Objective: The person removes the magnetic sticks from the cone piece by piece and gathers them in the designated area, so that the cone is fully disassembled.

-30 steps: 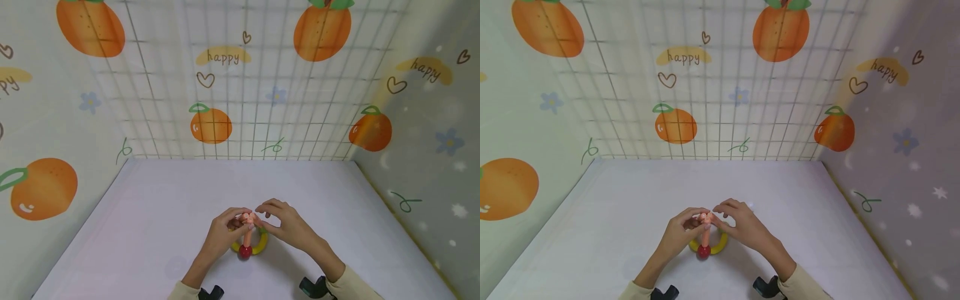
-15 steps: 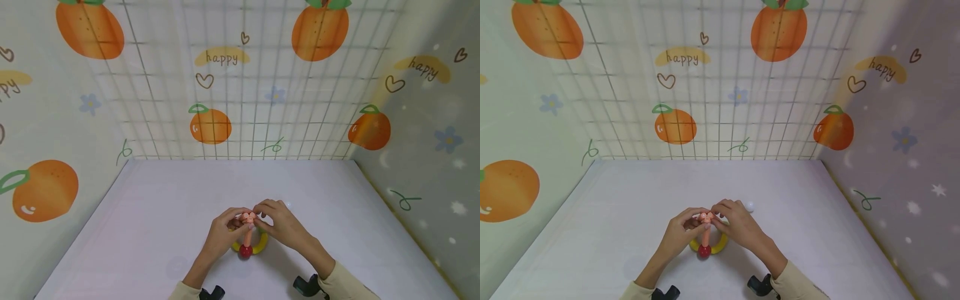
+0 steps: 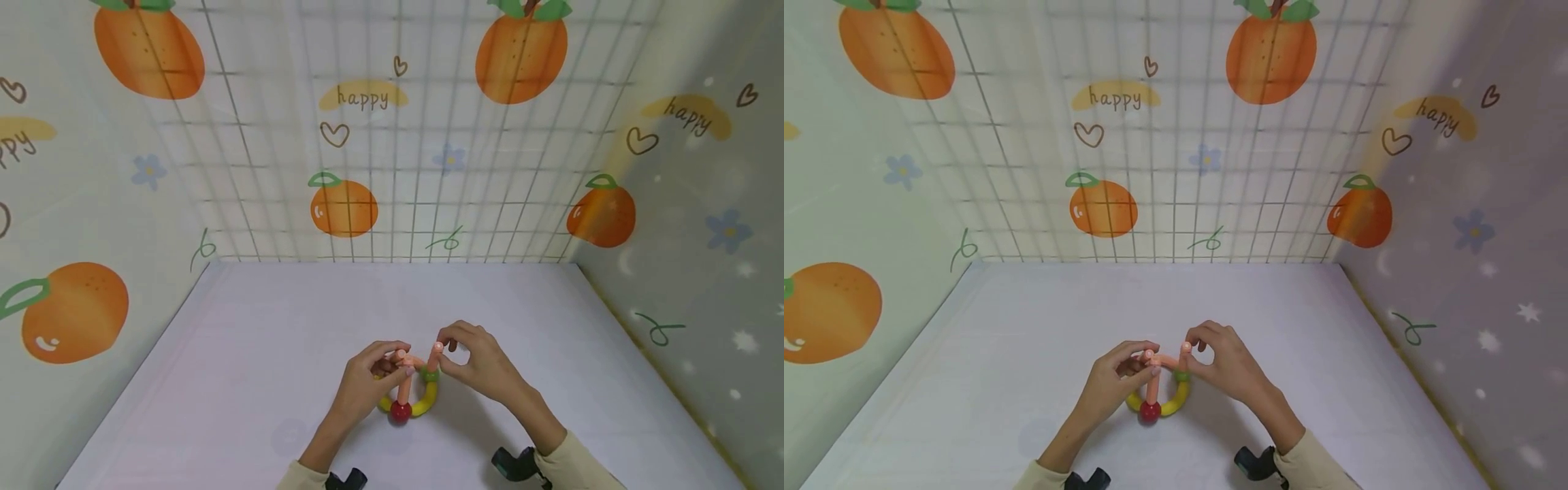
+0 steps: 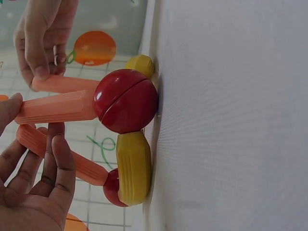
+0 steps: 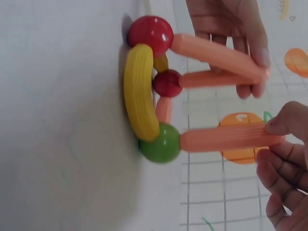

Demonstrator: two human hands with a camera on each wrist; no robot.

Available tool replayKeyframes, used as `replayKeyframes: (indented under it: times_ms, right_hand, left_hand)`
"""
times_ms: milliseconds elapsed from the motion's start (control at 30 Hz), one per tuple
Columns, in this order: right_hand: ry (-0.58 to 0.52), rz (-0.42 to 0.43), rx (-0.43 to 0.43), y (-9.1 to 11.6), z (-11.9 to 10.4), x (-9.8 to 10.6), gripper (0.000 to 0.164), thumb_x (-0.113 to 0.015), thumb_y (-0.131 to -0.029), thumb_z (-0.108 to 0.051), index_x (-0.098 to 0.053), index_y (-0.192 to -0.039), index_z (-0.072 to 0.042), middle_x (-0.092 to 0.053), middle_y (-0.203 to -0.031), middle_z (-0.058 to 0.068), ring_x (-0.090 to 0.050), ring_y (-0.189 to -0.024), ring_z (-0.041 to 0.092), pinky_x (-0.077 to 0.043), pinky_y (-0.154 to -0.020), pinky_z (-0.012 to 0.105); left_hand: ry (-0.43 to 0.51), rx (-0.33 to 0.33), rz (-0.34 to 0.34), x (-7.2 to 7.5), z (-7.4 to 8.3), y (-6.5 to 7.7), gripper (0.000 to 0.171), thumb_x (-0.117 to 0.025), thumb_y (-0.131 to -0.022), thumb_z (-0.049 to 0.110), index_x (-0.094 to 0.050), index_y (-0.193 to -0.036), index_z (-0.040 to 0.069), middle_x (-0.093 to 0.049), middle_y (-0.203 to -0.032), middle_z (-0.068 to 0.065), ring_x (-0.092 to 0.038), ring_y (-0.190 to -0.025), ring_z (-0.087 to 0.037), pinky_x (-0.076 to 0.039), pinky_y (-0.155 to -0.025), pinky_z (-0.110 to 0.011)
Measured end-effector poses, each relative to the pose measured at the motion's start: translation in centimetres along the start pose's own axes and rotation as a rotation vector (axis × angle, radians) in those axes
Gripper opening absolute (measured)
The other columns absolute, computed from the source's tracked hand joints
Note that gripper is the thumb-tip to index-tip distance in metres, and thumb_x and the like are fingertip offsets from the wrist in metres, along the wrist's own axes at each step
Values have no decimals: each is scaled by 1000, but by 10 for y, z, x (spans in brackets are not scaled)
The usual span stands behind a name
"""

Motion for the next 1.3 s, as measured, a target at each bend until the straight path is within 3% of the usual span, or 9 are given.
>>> replayKeyframes:
  times_ms: [567,867,1100,1300]
  right_hand:
    - [-25,41,-61,26,35,19,25,-79,-80,-7,-68,-98,-20,-62,-92,-12,-59,-80,12,-48,-71,30]
    - [-17,-18,-121,45,58,16,24,-81,-80,-8,-69,-96,-21,-62,-87,-13,-60,-79,12,-50,-70,40]
    - [30,-55,-145,51,68,15,25,-82,-76,-5,-70,-93,-20,-61,-84,-11,-58,-76,12,-48,-68,32]
    - [77,-137,-179,52,73,14,18,-80,-78,-6,-71,-89,-16,-54,-77,-9,-50,-70,10,-42,-59,24]
  left_hand:
    - [10,1,0,0,-3,0,36,-78,-87,37,-69,-121,29,-65,-112,7,-65,-83,-14,-57,-76,-28]
    - [13,36,0,2,-3,6,40,-79,-87,38,-70,-123,22,-64,-112,11,-65,-84,-15,-57,-77,-28]
    - [7,12,3,2,-1,4,37,-78,-88,38,-70,-122,26,-65,-114,11,-65,-84,-14,-57,-76,-28]
    - [19,4,-2,0,0,1,35,-78,-88,37,-69,-121,30,-65,-113,11,-65,-84,-14,-57,-76,-28]
Point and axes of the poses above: each hand's wrist, its own y-axis away from the middle knuckle, its own x-axis out of the back of the hand, z = x × y, the point moved 2 cm from there along -y, towards the middle knuckle
